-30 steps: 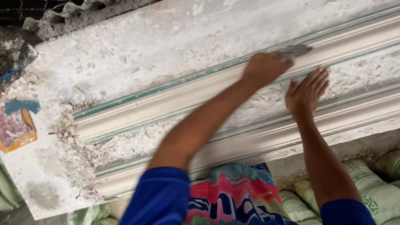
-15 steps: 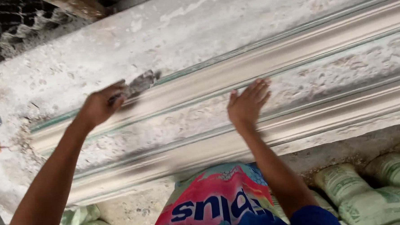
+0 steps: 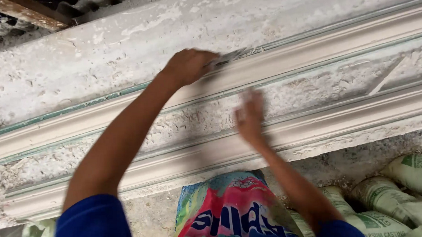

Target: Cleaning excess material from a decorative plaster molding using a hand scraper

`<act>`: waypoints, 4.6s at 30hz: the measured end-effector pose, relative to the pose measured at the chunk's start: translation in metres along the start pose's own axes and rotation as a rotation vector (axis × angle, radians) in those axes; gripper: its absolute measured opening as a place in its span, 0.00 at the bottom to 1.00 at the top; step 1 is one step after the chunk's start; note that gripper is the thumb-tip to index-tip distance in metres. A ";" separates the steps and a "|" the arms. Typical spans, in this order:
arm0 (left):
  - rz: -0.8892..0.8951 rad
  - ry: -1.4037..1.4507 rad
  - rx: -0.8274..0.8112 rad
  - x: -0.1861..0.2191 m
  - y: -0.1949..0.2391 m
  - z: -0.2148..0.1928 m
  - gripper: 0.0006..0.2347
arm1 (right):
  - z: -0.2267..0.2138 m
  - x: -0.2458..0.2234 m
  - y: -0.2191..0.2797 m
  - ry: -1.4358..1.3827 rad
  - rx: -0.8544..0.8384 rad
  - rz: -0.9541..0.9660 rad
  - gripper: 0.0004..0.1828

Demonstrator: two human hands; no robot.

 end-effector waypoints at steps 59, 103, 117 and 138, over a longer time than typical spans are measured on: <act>0.095 -0.634 0.070 0.199 -0.228 0.039 0.23 | -0.462 0.392 -0.041 0.078 0.408 -0.310 0.27; -0.064 -0.099 0.232 0.424 -0.659 0.063 0.16 | -0.561 0.445 -0.045 0.265 0.226 0.002 0.29; -0.105 -0.751 -0.138 0.345 -0.424 0.064 0.30 | -0.855 0.673 -0.092 0.335 0.385 -0.189 0.21; 0.233 -0.372 0.446 0.676 -0.922 0.097 0.08 | -0.850 0.714 -0.093 0.264 0.355 0.028 0.27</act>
Point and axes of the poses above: each hand's wrist, its own y-axis away from the middle knuckle, its own z-axis out of the palm, x = y × z, the point moved 8 cm from there along -y, towards the middle knuckle, and after that the axes turned 11 degrees about -y, right-handed, at the moved point
